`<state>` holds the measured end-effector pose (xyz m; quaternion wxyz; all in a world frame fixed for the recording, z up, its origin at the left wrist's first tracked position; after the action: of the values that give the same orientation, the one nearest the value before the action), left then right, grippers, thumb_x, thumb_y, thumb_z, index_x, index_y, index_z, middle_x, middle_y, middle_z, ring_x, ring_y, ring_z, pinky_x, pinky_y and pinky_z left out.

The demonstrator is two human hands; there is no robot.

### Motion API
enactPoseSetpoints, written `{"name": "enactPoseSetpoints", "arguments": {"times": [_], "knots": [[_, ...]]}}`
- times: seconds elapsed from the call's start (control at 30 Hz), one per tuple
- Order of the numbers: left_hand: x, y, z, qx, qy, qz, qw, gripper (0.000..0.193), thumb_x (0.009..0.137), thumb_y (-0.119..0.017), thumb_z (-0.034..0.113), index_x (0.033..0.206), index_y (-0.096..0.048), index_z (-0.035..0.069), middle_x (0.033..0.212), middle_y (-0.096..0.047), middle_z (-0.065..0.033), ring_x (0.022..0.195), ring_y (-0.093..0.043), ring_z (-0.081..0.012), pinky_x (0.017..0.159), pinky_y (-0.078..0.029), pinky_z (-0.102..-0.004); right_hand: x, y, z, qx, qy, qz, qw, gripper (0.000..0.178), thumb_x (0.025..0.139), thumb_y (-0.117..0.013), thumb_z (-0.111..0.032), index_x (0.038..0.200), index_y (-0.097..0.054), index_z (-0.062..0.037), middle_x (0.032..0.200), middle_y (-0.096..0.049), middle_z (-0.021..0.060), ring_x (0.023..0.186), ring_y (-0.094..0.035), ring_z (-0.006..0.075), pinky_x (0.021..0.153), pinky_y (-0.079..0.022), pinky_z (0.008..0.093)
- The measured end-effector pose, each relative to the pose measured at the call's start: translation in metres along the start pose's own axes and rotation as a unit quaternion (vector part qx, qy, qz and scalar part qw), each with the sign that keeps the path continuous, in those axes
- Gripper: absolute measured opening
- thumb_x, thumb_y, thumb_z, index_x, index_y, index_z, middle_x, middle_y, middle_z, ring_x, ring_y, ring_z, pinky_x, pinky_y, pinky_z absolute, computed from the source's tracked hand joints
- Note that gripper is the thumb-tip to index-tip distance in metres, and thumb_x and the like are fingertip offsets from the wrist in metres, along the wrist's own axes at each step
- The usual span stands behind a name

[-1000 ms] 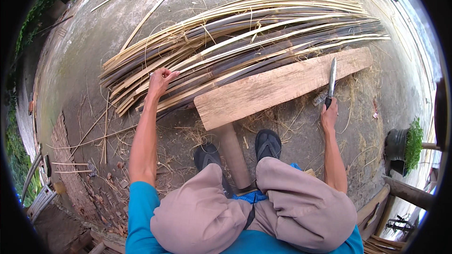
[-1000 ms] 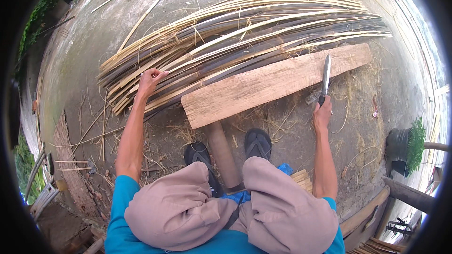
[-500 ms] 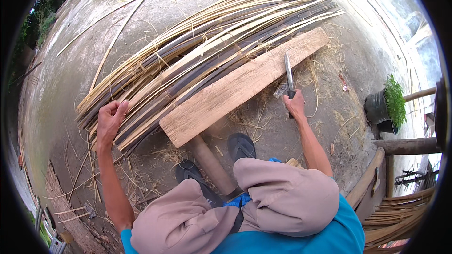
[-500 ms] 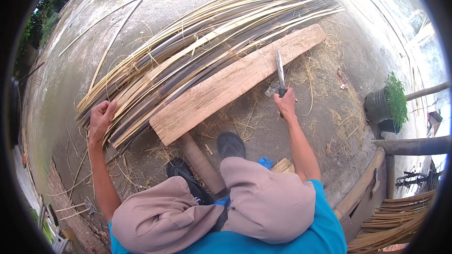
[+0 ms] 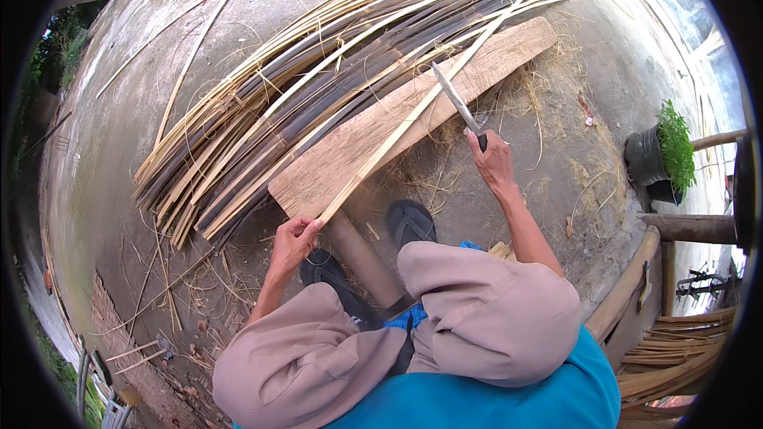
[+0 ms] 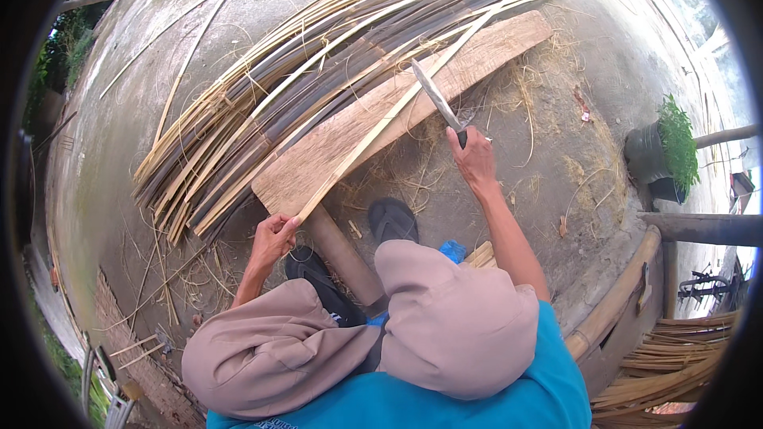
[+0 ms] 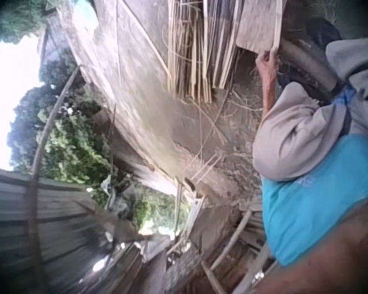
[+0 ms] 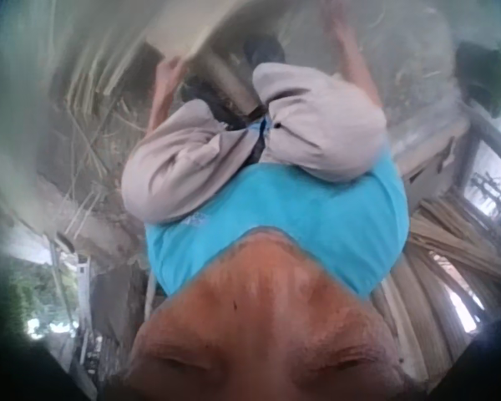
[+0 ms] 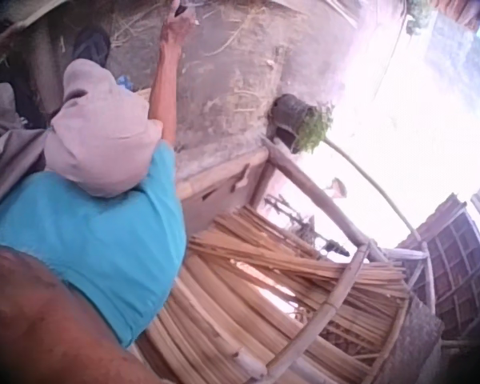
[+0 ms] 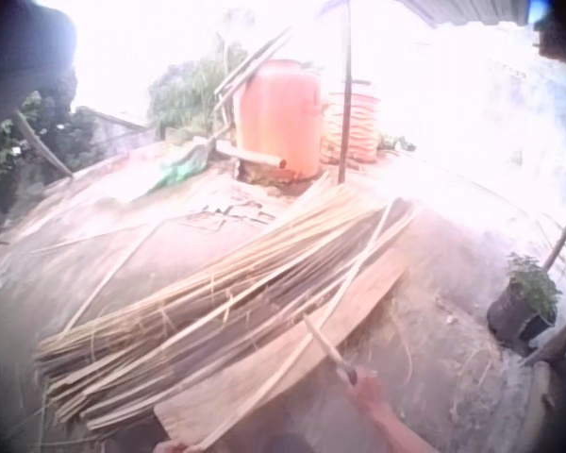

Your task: The person uses a knife to split long bamboo strips into thinner pieces on a wooden block. The person repeatedly positions each strip, slices it lengthwise, and places the finished pieces aside.

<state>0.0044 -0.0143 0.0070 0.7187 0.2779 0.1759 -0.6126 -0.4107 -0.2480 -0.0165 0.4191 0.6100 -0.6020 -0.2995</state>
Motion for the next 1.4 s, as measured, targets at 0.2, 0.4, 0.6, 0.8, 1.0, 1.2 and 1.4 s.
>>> {"name": "enactPoseSetpoints", "arguments": {"times": [0.2,0.4,0.6,0.8,1.0,1.2,1.4], "knots": [[-0.03,0.047,0.002,0.083,0.093,-0.116,0.985,0.037,0.106,-0.063,0.041,0.107,-0.069,0.005,0.085,-0.071,-0.0042,0.062,-0.061,-0.0091,0.057,-0.048,-0.026,0.014,-0.035,0.025,-0.04,-0.028,-0.046,0.998,0.056,0.106,-0.049,-0.054,0.1,-0.059,0.0006,0.086,-0.069,0.0289,0.083,-0.069,0.0494,0.073,-0.053,0.0574],[-0.062,0.055,-0.016,-0.004,0.103,-0.106,0.989,0.032,0.103,-0.068,0.035,0.099,-0.072,0.004,0.078,-0.064,0.0007,0.063,-0.059,-0.0061,0.055,-0.045,-0.0225,0.013,-0.044,0.012,0.025,-0.065,-0.065,0.995,0.063,0.106,-0.047,-0.058,0.097,-0.06,0.0036,0.081,-0.067,0.0308,0.078,-0.067,0.049,0.072,-0.051,0.0565],[-0.045,0.058,-0.02,-0.042,0.08,0.05,0.995,0.031,0.102,-0.071,0.034,0.092,-0.072,0.004,0.072,-0.061,0.004,0.054,-0.049,-0.0038,0.048,-0.037,-0.0217,-0.009,-0.009,-0.038,0.099,-0.007,-0.102,0.99,0.059,0.1,-0.063,-0.053,0.085,-0.062,0.0031,0.065,-0.061,0.0203,0.058,-0.059,0.0336,0.059,-0.046,0.0451],[-0.03,0.056,-0.003,0.003,0.052,0.001,0.999,0.042,0.102,-0.068,0.044,0.084,-0.069,0.006,0.062,-0.053,0.0047,0.05,-0.042,-0.0048,0.046,-0.032,-0.0234,-0.044,0.009,-0.071,0.111,0.078,-0.217,0.967,0.049,0.098,-0.071,-0.044,0.084,-0.063,0.0024,0.061,-0.056,0.0176,0.054,-0.052,0.0278,0.055,-0.043,0.0414],[-0.036,0.029,-0.02,0.044,0.095,-0.015,0.994,0.057,0.103,-0.062,0.051,0.07,-0.066,0.005,0.054,-0.046,0.005,0.05,-0.042,-0.0078,0.048,-0.03,-0.0268,-0.034,-0.014,-0.07,0.132,-0.003,-0.159,0.978,0.058,0.102,-0.063,-0.05,0.08,-0.059,0.0033,0.061,-0.055,0.0199,0.053,-0.052,0.0318,0.054,-0.043,0.0439],[-0.029,0.017,-0.05,0.181,0.001,0.074,0.981,0.064,0.099,-0.062,0.06,0.066,-0.064,0.005,0.054,-0.048,0.0008,0.054,-0.046,-0.0128,0.054,-0.034,-0.034,-0.081,-0.057,-0.083,0.109,0.146,-0.192,0.964,0.056,0.102,-0.059,-0.055,0.093,-0.059,0.0006,0.072,-0.064,0.0255,0.066,-0.067,0.0417,0.059,-0.05,0.0503],[-0.031,0.027,-0.049,0.075,0.038,0.004,0.996,0.062,0.101,-0.064,0.055,0.063,-0.061,0.006,0.055,-0.044,0.0038,0.054,-0.039,-0.0091,0.052,-0.028,-0.0305,-0.05,-0.04,-0.064,0.082,0.015,-0.204,0.975,0.056,0.098,-0.066,-0.055,0.088,-0.058,-0.0006,0.075,-0.066,0.0261,0.073,-0.068,0.0446,0.063,-0.053,0.0525]]}}
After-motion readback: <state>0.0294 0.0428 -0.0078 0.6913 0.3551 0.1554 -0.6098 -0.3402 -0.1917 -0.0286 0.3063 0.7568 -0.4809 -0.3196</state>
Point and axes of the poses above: each hand's wrist, its own x-axis towards the middle knuckle, its own y-axis out of the back of the hand, z = x × y, the point moved 1 cm from there along x, towards the middle knuckle
